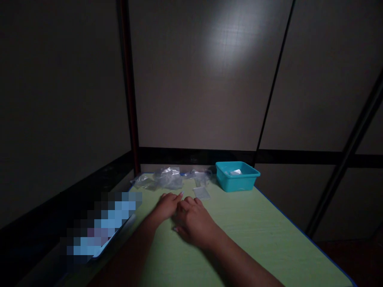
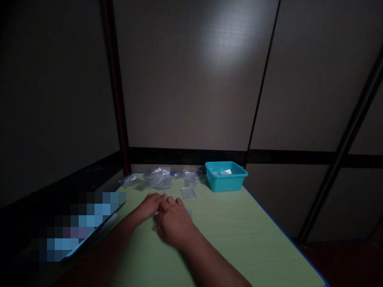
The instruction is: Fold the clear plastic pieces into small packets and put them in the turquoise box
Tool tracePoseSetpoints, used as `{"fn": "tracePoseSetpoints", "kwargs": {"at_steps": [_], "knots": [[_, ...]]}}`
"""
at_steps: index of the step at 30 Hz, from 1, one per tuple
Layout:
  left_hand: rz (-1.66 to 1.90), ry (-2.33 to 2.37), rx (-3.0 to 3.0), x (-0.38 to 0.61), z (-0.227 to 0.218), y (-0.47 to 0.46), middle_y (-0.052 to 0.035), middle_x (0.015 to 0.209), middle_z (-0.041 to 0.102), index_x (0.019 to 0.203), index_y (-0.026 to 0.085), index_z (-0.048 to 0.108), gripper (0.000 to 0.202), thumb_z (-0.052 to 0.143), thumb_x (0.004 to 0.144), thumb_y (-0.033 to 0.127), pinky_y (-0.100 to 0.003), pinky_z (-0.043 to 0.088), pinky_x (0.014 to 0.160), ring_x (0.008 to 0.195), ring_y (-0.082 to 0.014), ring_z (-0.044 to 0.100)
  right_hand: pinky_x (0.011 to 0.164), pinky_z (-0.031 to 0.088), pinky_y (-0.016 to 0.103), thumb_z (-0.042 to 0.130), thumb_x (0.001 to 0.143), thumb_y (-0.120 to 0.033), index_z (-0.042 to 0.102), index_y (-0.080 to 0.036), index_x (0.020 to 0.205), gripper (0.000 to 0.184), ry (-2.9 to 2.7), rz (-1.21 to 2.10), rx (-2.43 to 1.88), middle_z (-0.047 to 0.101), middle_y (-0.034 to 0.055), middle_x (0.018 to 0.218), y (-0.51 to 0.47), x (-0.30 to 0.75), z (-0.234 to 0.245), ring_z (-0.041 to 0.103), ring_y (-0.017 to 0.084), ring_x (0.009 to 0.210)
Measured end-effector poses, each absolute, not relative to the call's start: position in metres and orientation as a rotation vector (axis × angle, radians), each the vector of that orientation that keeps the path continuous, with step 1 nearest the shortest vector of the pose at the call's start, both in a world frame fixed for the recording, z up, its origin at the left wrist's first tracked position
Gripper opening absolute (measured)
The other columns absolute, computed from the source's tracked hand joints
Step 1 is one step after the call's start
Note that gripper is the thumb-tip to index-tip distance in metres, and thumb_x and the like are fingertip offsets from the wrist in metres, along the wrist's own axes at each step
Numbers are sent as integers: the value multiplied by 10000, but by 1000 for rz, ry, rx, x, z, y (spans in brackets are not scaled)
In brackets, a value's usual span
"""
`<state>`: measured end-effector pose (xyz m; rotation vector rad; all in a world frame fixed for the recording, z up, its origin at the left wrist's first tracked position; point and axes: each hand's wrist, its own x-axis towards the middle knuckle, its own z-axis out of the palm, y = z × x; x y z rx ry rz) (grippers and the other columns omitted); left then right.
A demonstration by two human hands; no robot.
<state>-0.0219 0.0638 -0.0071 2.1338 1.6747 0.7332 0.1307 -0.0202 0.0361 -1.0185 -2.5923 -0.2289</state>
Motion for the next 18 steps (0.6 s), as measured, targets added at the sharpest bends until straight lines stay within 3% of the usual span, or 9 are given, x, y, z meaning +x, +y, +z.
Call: {"fn": "tracePoseSetpoints", "kwargs": {"at_steps": [6,13,18], "knots": [[758,1684,2097,-18,3,58,-64,697,671,583,182,627,665,136,874,522,-315,337,857,793,-216,578,802,317,370,556,797,-369,617,-197,863,194,-2572,-365,-940,566,56,1015,-30,115,19,406,233,1030],[817,1676,2040,-18,7,52,-56,692,679,577,186,628,692,101,869,528,-304,363,845,805,-213,586,670,320,329,483,840,-233,603,-162,706,194,-2475,-471,-996,602,56,822,-24,109,6,470,202,859],[837,1656,2032,-19,5,53,-56,702,680,571,192,631,714,81,861,544,-316,353,861,807,-220,583,644,302,317,484,842,-202,580,-167,711,166,-2480,-509,-968,603,27,778,-20,109,1,475,178,806]]}}
